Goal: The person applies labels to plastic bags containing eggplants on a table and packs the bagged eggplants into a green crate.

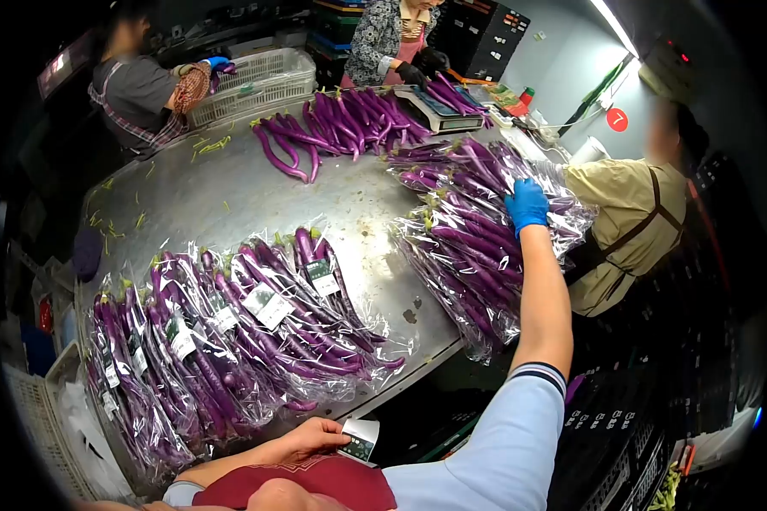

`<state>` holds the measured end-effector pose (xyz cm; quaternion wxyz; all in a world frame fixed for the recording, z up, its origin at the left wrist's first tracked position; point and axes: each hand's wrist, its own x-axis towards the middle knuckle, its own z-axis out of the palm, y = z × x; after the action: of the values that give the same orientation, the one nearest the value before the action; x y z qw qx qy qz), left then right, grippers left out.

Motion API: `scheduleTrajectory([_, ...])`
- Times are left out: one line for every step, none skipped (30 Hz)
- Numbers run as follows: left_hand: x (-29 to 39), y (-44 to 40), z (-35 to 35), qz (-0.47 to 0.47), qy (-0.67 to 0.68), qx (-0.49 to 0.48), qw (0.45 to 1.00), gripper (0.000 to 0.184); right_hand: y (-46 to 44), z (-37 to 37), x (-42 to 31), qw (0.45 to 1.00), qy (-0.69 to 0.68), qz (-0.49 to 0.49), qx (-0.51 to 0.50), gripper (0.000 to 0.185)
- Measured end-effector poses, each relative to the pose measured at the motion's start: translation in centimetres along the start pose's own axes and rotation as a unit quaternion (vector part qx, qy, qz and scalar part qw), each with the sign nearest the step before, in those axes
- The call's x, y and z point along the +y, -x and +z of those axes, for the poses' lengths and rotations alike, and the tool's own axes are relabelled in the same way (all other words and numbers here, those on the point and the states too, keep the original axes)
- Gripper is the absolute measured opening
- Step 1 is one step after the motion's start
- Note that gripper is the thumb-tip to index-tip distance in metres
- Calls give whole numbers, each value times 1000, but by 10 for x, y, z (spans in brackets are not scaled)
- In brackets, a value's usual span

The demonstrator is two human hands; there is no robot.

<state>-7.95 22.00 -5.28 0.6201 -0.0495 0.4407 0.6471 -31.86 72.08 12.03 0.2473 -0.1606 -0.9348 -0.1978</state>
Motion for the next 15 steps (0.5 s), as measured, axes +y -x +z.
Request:
scheduleTrajectory([2, 0, 2, -3, -6, -10, 1000, 13, -7, -13, -1, 999, -11, -31, 25, 26])
scheduleTrajectory([2, 1, 4, -8, -10, -17, 1000, 14, -14, -27, -4, 997, -26, -62, 46, 25])
scheduleTrajectory([0, -1, 1, -5, -30, -31, 999, 13, -18, -39, -4, 992, -81, -72, 59, 25])
scheduleTrajectory([5, 3, 9, 27, -83, -4, 996, 13, -20, -53, -9, 984, -142, -84, 68, 26])
scheduleTrajectory([8, 6, 8, -4, -81, -38, 996, 13, -11, -81, -26, 958, -285, -18, -9, 25])
scheduleTrajectory([7, 7, 12, 32, -89, -39, 995, 14, -2, -108, -43, 904, -416, 49, -87, 24])
scheduleTrajectory([5, 6, 11, 35, -95, -52, 993, 13, 7, -119, -59, 852, -509, 40, -111, 23])
scheduleTrajectory([11, 15, 17, 41, -64, -56, 996, 14, 15, -131, -73, 792, -595, 33, -130, 22])
scheduleTrajectory([10, 17, 17, 44, -69, -62, 995, 14, 31, -155, -102, 747, -648, 45, -145, 21])
scheduleTrajectory([7, 16, 15, 47, -75, -71, 994, 15, 54, -181, -142, 699, -695, 57, -158, 19])
scheduleTrajectory([1, 15, 16, 68, -70, -74, 992, 15, 76, -198, -176, 667, -717, 54, -195, 22])
scheduleTrajectory([-5, 15, 16, 89, -65, -77, 991, 15, 98, -214, -208, 634, -736, 53, -231, 24])
scheduleTrajectory([1, 25, 19, 89, -73, -82, 990, 16, 120, -233, -234, 658, -684, -8, -314, 28])
scheduleTrajectory([1, 31, 20, 78, -73, -90, 990, 18, 146, -213, -253, 681, -628, -111, -359, 32])
scheduleTrajectory([4, 40, 23, 99, -87, -89, 987, 19, 169, -219, -268, 714, -579, -256, -299, 35])
